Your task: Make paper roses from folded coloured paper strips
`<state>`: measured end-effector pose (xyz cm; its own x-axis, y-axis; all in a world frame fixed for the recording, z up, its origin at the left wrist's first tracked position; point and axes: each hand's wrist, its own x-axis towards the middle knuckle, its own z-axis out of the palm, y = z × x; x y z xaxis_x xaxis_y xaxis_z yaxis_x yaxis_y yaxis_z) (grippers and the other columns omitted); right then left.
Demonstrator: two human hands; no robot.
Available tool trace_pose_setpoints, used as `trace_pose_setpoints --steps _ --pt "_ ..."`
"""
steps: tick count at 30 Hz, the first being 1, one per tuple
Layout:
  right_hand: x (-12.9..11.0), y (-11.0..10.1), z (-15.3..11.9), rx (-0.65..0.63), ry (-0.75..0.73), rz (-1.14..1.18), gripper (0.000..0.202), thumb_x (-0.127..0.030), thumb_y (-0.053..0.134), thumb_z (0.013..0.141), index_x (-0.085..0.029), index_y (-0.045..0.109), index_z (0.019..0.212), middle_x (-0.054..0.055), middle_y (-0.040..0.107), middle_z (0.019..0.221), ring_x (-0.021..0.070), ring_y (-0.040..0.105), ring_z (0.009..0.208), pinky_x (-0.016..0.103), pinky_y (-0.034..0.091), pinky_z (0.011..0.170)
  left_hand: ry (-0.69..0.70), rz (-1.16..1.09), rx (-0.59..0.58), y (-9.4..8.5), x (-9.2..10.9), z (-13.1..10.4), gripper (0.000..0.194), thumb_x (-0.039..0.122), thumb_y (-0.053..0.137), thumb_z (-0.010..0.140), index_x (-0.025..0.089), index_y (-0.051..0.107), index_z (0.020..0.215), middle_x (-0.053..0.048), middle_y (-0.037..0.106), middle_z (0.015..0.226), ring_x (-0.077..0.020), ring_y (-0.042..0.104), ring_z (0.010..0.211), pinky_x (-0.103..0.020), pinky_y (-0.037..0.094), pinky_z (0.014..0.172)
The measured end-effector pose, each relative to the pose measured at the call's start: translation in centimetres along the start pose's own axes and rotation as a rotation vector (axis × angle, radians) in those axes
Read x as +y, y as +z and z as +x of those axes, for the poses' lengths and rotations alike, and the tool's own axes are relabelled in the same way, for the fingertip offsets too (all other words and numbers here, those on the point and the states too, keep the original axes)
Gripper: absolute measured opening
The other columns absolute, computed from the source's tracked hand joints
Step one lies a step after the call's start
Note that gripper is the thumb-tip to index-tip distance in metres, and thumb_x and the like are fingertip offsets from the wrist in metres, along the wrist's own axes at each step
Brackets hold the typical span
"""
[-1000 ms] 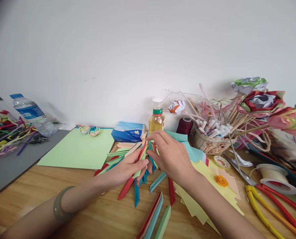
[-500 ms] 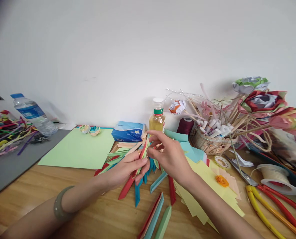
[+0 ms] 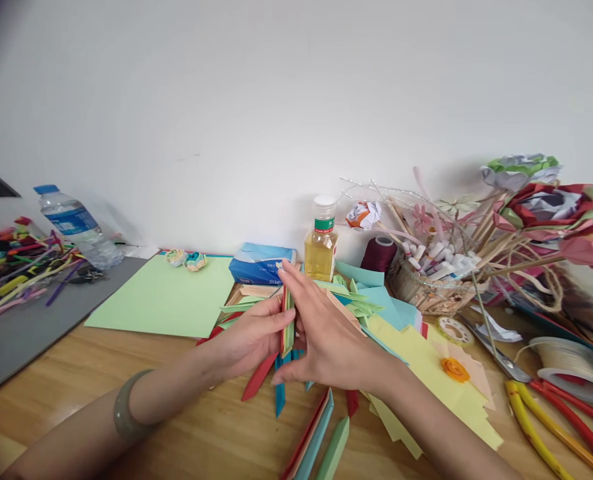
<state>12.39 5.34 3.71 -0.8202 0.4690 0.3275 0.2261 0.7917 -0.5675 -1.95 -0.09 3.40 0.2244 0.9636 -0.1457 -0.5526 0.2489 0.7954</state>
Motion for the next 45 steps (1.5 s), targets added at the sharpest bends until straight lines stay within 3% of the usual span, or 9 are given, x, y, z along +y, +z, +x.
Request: trace_pose_setpoints --steps 5,12,21,23,26,30,39,41,45 --pt "0.3 0.6 0.2 0.121 0.016 -0.015 0.107 -0.039 0.076 0.062 -0.029 0.007 0.143 0.014 0.030 0.142 0.0336 0.034 0.127 0.052 0.037 0.099 -0.043 -0.009 -0.046 -0.1 0.2 -0.1 0.036 0.033 0.075 0.065 0.015 0.057 0.090 0.000 0.056 0.069 -0.0113 0.056 0.066 -0.023 0.042 0.061" --pt "0.8 0.5 0.4 0.071 -0.057 -0.138 0.113 -0.058 0.072 0.058 -0.029 0.003 0.144 0.011 0.020 0.148 0.0306 0.021 0.134 0.049 0.028 0.106 -0.028 0.045 -0.058 0.0 0.4 -0.1 0.038 0.035 0.078 0.059 0.014 0.052 0.077 0.001 0.056 0.067 -0.0104 0.055 0.061 -0.022 0.041 0.057" --pt "0.6 0.7 0.5 0.040 -0.042 -0.052 0.110 -0.052 0.074 0.059 -0.032 0.006 0.143 0.010 0.015 0.150 0.0299 0.019 0.135 0.047 0.029 0.105 0.015 0.231 -0.081 -0.2 0.3 -0.2 0.033 0.040 0.071 0.065 0.016 0.049 0.070 0.003 0.049 0.062 -0.0087 0.046 0.057 -0.022 0.037 0.054" --pt "0.4 0.0 0.4 0.017 -0.034 0.036 0.101 -0.053 0.071 0.063 -0.032 0.014 0.143 0.009 0.018 0.149 0.0297 0.020 0.135 0.047 0.029 0.104 -0.015 0.245 -0.065 -0.3 0.4 -0.2 0.034 0.041 0.071 0.065 0.016 0.048 0.071 0.003 0.048 0.063 -0.0087 0.045 0.056 -0.023 0.038 0.053" --pt "0.3 -1.5 0.4 0.077 -0.004 0.210 0.053 -0.044 0.050 0.085 -0.030 0.037 0.134 0.008 0.041 0.137 0.0246 0.040 0.125 0.043 0.038 0.098 -0.038 0.286 -0.099 -0.4 0.8 -0.4 0.031 0.039 0.070 0.068 0.016 0.049 0.073 0.004 0.044 0.063 -0.0076 0.042 0.054 -0.028 0.046 0.063" --pt "0.1 -2.9 0.4 0.101 0.080 0.266 0.025 -0.031 0.055 0.083 -0.022 0.063 0.105 0.007 0.060 0.108 0.0171 0.061 0.087 0.031 0.050 0.074 -0.116 0.375 -0.183 -0.2 1.2 -0.9 0.022 0.034 0.063 0.074 0.017 0.051 0.076 0.004 0.042 0.063 -0.0066 0.036 0.052 -0.028 0.048 0.064" --pt "-1.7 -1.1 -2.9 -0.042 0.329 0.425 0.011 -0.024 0.056 0.077 -0.016 0.061 0.072 0.001 0.059 0.071 0.0123 0.056 0.063 0.024 0.046 0.058 -0.342 0.672 -0.236 -0.5 -0.1 -4.5 0.020 0.026 0.058 0.076 0.016 0.051 0.091 0.001 0.049 0.079 -0.0094 0.049 0.063 -0.025 0.042 0.063" --pt "-1.9 0.1 -4.0 -0.015 0.473 0.524 0.012 -0.028 0.056 0.075 -0.017 0.059 0.073 -0.001 0.056 0.064 0.0103 0.050 0.051 0.022 0.040 0.044 -0.306 0.789 -0.139 -1.3 -1.2 -6.0 0.029 0.027 0.059 0.075 0.018 0.048 0.100 -0.001 0.052 0.087 -0.0131 0.053 0.074 -0.028 0.043 0.069" --pt "-2.0 2.0 -5.8 0.046 0.563 0.656 0.011 -0.027 0.059 0.070 -0.017 0.056 0.069 -0.001 0.057 0.068 0.0118 0.053 0.061 0.023 0.042 0.055 -0.048 1.006 0.185 -2.4 -3.4 -9.0 0.017 0.022 0.053 0.077 0.019 0.050 0.093 -0.002 0.054 0.092 -0.0152 0.052 0.084 -0.027 0.042 0.072"
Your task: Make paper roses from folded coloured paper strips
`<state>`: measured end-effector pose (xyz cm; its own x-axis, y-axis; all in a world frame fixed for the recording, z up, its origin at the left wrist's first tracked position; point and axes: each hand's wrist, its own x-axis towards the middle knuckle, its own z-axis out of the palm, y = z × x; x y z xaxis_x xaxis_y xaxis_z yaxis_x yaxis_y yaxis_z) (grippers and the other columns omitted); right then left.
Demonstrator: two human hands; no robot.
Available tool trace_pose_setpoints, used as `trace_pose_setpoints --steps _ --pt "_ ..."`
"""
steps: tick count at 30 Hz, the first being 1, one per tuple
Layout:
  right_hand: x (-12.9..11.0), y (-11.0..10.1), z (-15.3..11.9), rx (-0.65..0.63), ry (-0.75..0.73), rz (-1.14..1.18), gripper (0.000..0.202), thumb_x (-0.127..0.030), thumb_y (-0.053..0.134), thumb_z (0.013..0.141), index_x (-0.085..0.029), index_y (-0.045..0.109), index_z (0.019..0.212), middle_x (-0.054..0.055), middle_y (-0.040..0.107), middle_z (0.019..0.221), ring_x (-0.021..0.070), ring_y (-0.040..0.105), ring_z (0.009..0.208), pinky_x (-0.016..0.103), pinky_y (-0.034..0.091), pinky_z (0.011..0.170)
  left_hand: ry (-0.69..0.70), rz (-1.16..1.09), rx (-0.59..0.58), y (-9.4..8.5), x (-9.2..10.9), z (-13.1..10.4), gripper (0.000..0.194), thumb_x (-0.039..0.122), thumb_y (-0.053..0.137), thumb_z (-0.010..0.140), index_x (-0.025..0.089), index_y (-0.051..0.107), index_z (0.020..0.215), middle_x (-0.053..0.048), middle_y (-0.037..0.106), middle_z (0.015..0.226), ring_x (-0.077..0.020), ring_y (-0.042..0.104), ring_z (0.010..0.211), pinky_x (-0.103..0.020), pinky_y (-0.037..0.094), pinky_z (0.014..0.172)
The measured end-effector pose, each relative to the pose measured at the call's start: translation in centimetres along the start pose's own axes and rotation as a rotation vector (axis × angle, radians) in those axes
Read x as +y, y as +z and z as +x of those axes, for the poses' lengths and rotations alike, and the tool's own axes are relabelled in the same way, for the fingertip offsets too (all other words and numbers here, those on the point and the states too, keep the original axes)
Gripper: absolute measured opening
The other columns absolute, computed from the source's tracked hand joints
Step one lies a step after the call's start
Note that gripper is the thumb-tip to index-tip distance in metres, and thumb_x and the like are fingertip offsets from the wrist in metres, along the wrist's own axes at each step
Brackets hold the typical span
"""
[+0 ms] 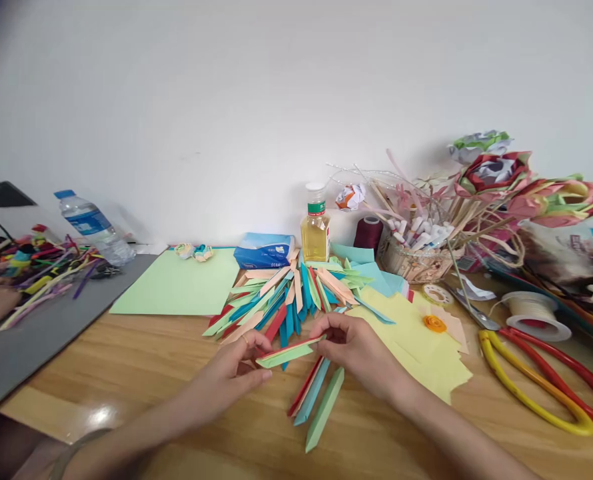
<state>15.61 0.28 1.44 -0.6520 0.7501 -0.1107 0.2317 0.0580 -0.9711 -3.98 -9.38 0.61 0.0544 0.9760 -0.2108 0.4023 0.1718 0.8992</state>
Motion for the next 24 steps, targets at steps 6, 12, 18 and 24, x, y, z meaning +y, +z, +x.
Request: trace_pose_setpoints --steps 6,12,18,24 --pt "1.1 1.4 -1.3 -0.015 0.031 0.001 0.013 -0.030 0.056 0.073 -0.018 0.053 0.074 0.000 0.056 0.070 0.0147 0.055 0.067 0.026 0.042 0.061 0.027 -0.017 0.180 1.5 -0.2 -2.6 0.017 0.021 0.058 0.071 0.019 0.054 0.088 -0.002 0.060 0.093 -0.0153 0.056 0.085 -0.026 0.046 0.075" --pt "0.9 1.7 -2.4 -0.073 -0.072 -0.163 0.011 -0.029 0.051 0.081 -0.019 0.051 0.076 0.002 0.058 0.077 0.0180 0.059 0.074 0.029 0.046 0.066 0.133 0.112 0.299 2.6 -1.0 -2.7 0.006 0.016 0.050 0.075 0.017 0.056 0.075 -0.001 0.062 0.075 -0.0141 0.058 0.073 -0.026 0.046 0.071" --pt "0.9 -0.9 -3.9 -0.163 -0.421 -0.704 0.015 -0.017 0.042 0.087 -0.022 0.056 0.090 0.006 0.058 0.099 0.0186 0.054 0.094 0.031 0.045 0.077 0.090 0.271 0.408 2.1 -2.7 -3.2 0.010 0.012 0.048 0.074 0.017 0.056 0.072 -0.003 0.060 0.074 -0.0153 0.057 0.070 -0.027 0.045 0.065" --pt "1.9 -1.6 -4.3 -0.234 -0.573 -0.933 0.022 -0.015 0.038 0.090 -0.022 0.057 0.100 0.008 0.060 0.100 0.0187 0.056 0.090 0.031 0.048 0.073 0.163 0.546 0.496 1.6 -4.1 -3.7 0.014 0.009 0.046 0.075 0.019 0.054 0.079 -0.004 0.058 0.083 -0.0203 0.054 0.083 -0.034 0.045 0.071"
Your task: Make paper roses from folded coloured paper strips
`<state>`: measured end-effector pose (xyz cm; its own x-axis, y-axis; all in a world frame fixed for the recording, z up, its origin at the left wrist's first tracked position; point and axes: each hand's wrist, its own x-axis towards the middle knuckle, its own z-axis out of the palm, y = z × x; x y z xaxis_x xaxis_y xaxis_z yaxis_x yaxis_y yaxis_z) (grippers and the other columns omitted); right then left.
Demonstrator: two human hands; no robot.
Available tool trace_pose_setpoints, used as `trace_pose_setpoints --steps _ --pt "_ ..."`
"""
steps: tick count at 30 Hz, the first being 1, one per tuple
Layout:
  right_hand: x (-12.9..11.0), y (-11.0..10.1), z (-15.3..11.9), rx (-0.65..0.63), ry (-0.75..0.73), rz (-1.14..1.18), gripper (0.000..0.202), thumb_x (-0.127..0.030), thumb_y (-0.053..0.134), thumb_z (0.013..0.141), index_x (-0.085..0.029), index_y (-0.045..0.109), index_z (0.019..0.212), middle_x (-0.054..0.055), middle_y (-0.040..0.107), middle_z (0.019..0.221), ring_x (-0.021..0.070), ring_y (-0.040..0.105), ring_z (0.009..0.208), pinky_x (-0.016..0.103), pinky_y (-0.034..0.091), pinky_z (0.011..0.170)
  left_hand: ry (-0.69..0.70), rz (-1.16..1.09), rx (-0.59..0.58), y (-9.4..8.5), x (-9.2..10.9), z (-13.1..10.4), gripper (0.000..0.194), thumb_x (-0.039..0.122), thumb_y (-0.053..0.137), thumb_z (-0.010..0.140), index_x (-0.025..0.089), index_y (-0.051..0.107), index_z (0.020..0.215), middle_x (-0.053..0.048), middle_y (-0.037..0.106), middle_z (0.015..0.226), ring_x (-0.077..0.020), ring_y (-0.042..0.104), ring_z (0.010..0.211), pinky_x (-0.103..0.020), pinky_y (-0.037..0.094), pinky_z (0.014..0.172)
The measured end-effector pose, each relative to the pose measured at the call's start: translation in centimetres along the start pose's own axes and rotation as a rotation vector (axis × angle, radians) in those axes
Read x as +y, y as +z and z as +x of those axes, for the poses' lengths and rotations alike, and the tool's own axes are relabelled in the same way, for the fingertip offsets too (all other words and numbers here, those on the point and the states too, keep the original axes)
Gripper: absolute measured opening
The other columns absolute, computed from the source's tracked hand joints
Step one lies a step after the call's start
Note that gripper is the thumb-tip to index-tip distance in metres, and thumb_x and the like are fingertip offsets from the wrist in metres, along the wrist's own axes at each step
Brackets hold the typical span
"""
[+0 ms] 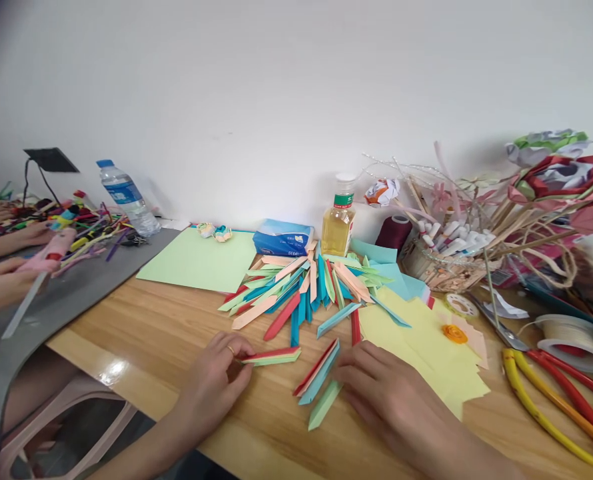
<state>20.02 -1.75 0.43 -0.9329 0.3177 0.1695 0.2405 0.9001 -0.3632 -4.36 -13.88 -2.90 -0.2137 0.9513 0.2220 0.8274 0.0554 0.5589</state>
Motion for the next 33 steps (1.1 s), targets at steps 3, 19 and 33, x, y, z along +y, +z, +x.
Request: trace_pose_setpoints --steps 3,19,33 --pt "-0.1 0.1 0.5 0.084 -0.014 -0.089 0.024 -0.018 0.036 0.092 -0.022 0.058 0.100 0.008 0.062 0.097 0.0187 0.057 0.087 0.029 0.049 0.070 0.045 0.051 0.012 0.2 0.0 0.0 0.018 0.009 0.047 0.075 0.020 0.053 0.088 -0.005 0.057 0.092 -0.0225 0.052 0.091 -0.037 0.045 0.076" --pt "0.9 0.1 1.7 0.183 -0.128 -0.093 0.022 -0.017 0.033 0.094 -0.019 0.055 0.092 0.006 0.064 0.091 0.0161 0.059 0.087 0.028 0.048 0.073 0.226 0.050 0.084 -0.1 0.1 -0.1 0.021 0.012 0.046 0.082 0.019 0.052 0.101 -0.008 0.055 0.098 -0.0212 0.049 0.093 -0.037 0.045 0.079" --pt "5.5 -2.1 4.1 0.400 0.530 0.161 0.034 -0.042 0.037 0.087 -0.021 0.056 0.106 0.006 0.067 0.100 0.0216 0.063 0.086 0.033 0.049 0.071 0.267 0.217 0.096 -3.6 -1.7 4.2 0.017 0.018 0.042 0.087 0.019 0.057 0.095 -0.005 0.064 0.094 -0.0195 0.053 0.092 -0.033 0.045 0.079"
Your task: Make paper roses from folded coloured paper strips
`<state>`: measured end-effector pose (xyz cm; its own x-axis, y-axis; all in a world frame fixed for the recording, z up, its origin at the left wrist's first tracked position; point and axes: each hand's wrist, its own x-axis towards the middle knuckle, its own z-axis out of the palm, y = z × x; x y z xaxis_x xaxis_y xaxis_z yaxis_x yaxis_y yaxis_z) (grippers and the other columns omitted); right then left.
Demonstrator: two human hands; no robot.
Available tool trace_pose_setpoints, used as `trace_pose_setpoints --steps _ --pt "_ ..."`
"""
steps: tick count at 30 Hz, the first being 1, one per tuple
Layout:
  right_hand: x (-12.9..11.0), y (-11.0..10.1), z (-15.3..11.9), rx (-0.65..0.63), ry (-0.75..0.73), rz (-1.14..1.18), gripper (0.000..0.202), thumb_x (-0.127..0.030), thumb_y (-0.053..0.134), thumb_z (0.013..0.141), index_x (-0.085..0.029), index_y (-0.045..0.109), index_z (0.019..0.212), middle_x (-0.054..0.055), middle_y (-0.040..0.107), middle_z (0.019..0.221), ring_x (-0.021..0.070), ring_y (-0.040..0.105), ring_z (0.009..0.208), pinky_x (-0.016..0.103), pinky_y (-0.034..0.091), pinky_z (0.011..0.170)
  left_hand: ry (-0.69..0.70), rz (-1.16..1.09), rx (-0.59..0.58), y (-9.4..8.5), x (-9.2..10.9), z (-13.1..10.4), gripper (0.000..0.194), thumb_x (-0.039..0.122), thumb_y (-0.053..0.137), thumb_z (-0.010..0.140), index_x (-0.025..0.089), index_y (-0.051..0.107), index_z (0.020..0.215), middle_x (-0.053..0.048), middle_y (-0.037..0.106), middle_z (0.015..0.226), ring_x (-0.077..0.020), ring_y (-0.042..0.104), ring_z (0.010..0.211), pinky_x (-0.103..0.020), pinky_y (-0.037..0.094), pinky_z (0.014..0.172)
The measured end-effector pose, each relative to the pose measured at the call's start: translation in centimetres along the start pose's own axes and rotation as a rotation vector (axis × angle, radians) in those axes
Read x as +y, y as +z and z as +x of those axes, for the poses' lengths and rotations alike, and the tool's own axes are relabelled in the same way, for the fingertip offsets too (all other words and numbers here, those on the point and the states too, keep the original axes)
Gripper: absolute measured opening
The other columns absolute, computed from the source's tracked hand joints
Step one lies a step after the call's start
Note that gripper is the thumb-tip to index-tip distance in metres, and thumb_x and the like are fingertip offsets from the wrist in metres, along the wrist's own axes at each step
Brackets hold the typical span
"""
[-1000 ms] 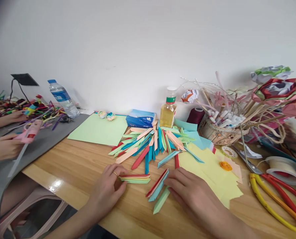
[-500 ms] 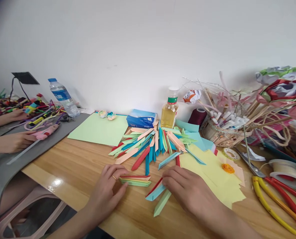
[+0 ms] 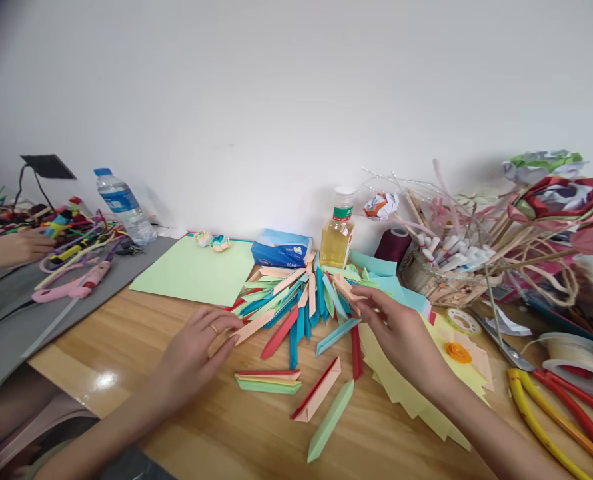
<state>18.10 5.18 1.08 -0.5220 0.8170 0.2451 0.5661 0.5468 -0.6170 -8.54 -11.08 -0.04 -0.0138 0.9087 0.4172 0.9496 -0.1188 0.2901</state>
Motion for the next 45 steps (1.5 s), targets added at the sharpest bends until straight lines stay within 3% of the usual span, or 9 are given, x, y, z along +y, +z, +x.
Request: trace_pose_setpoints --steps 5,10,15,21,26,30,35,40,45 --pt "2.5 -1.9 2.1 0.126 0.026 -0.171 0.037 -0.038 0.040 0.081 -0.017 0.057 0.106 0.012 0.065 0.098 0.0273 0.063 0.085 0.041 0.049 0.070 -0.127 0.131 -0.147 0.8 -0.9 1.6 0.031 0.028 0.050 0.082 0.016 0.054 0.111 -0.010 0.058 0.114 -0.0267 0.051 0.103 -0.042 0.044 0.086" --pt "4.8 -2.1 3.0 -0.009 0.028 -0.279 0.039 -0.033 0.047 0.077 -0.014 0.058 0.109 0.017 0.062 0.110 0.0281 0.065 0.080 0.046 0.049 0.074 -0.225 0.073 -0.341 2.2 -1.4 2.2 0.042 0.025 0.049 0.080 0.016 0.047 0.121 -0.013 0.049 0.126 -0.0276 0.055 0.105 -0.040 0.048 0.081" --pt "3.6 -1.8 3.4 -0.124 -0.021 -0.137 0.036 -0.029 0.039 0.085 -0.019 0.058 0.113 0.006 0.068 0.104 0.0206 0.066 0.090 0.032 0.052 0.075 -0.193 -0.025 -0.289 3.5 -2.0 3.0 0.031 0.020 0.038 0.084 0.017 0.052 0.111 -0.012 0.053 0.118 -0.0231 0.061 0.096 -0.037 0.050 0.077" --pt "3.7 -4.1 3.0 0.011 0.051 -0.192 0.033 -0.031 0.037 0.086 -0.019 0.060 0.107 0.009 0.070 0.097 0.0257 0.067 0.086 0.039 0.053 0.072 -0.145 -0.117 -0.198 4.5 -1.8 3.9 0.028 0.019 0.039 0.085 0.020 0.054 0.108 -0.008 0.057 0.114 -0.0199 0.061 0.098 -0.035 0.051 0.081" --pt "2.8 -1.6 1.1 -0.072 -0.052 -0.335 0.044 -0.035 0.043 0.086 -0.013 0.051 0.123 0.016 0.059 0.120 0.0306 0.057 0.108 0.048 0.048 0.087 -0.086 -0.130 -0.142 5.2 -1.0 4.2 0.032 0.018 0.037 0.087 0.024 0.050 0.115 -0.006 0.055 0.119 -0.0176 0.060 0.100 -0.031 0.052 0.080" --pt "-0.2 1.4 0.0 -0.297 -0.105 -0.277 0.056 -0.025 0.044 0.086 -0.010 0.032 0.138 0.018 0.033 0.142 0.0295 0.035 0.129 0.046 0.038 0.100 -0.042 -0.130 -0.173 5.4 -0.2 4.8 0.032 0.020 0.036 0.088 0.024 0.050 0.116 -0.006 0.054 0.121 -0.0168 0.058 0.104 -0.030 0.051 0.085" --pt "-2.4 4.2 0.1 -0.352 -0.247 -0.262 0.061 -0.013 0.043 0.084 -0.009 0.024 0.141 0.018 0.010 0.149 0.0290 0.019 0.135 0.043 0.034 0.104 -0.011 -0.100 -0.219 5.1 0.8 5.3 0.036 0.029 0.037 0.089 0.020 0.047 0.122 -0.011 0.053 0.126 -0.0201 0.052 0.115 -0.036 0.046 0.094" --pt "-1.9 5.3 0.8 -0.278 -0.368 -0.338 0.066 -0.002 0.047 0.071 -0.009 0.034 0.136 0.018 0.014 0.149 0.0330 0.027 0.132 0.046 0.036 0.102 -0.004 -0.048 -0.248 5.8 0.6 5.2 0.062 0.025 0.059 0.074 0.020 0.038 0.132 -0.012 0.042 0.137 -0.0274 0.044 0.123 -0.043 0.044 0.096" --pt "0.3 3.4 2.3 -0.164 -0.296 -0.341 0.064 0.002 0.035 0.075 -0.019 0.034 0.136 0.013 0.019 0.149 0.0273 0.046 0.120 0.040 0.052 0.082 0.004 -0.089 -0.151 6.0 -1.2 6.2 0.050 0.005 0.037 0.079 0.025 0.047 0.123 -0.006 0.049 0.130 -0.0180 0.053 0.113 -0.035 0.046 0.092"
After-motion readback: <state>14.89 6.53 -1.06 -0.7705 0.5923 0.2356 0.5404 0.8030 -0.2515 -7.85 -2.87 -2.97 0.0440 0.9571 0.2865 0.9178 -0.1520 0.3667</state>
